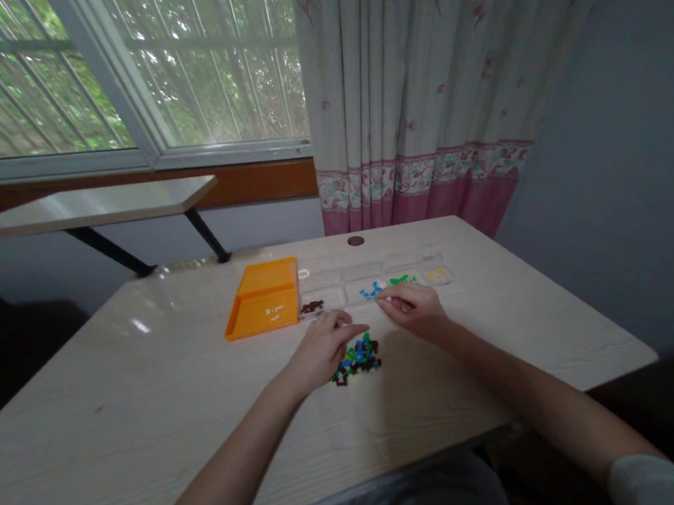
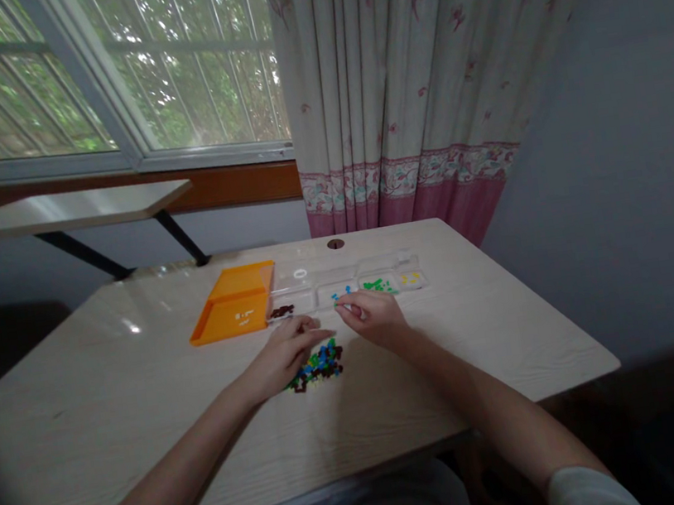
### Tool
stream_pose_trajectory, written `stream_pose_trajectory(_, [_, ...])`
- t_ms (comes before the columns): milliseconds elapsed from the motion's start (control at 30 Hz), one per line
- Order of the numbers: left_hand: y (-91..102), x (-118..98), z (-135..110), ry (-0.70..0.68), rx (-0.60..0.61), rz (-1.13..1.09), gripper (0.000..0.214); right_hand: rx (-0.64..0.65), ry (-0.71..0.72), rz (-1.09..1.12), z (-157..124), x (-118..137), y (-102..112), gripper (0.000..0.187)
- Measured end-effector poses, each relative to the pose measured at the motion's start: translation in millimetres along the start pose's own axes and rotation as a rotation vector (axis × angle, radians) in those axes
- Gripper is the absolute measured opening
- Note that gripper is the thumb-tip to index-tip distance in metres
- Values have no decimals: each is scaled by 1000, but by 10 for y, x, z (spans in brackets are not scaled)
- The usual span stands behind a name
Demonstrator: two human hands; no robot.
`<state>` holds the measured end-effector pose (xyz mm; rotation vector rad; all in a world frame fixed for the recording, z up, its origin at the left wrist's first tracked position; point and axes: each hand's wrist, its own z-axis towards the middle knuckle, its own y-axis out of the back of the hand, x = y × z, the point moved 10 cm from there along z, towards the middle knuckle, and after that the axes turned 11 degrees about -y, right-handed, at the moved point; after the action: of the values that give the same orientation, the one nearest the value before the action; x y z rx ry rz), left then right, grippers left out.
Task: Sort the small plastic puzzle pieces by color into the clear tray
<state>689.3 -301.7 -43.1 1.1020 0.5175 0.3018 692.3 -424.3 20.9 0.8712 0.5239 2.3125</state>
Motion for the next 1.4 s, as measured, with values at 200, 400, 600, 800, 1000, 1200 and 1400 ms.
stream_pose_trajectory(200, [-45, 13, 0, -5, 37, 48, 40, -3, 11, -6, 2, 35, 22, 17])
stream_pose_trajectory(400, [54, 107, -44, 44, 7, 51, 35, 2, -6, 3, 14, 47, 52, 19])
stream_pose_trajectory(600, [62, 109, -62, 22, 30, 46, 27, -39, 25, 9, 17, 56, 113, 19])
stream_pose_trajectory(800, [63, 68, -56, -3, 50, 36, 19, -70, 36, 13, 19, 54, 167, 19])
stream_pose_trajectory(1000, [60, 73, -68, 7, 34, -32, 21, -82, 46, -4, 22, 69, 186, 19])
stream_pose_trajectory(1200, [47, 42, -62, 2, 42, -85, 27, -57, 46, -4, 27, -11, 172, 18])
stream_pose_trajectory(1400, [82, 125, -99, 50, 27, -5, 26, 31, -71, -95, 137, -340, 145, 20])
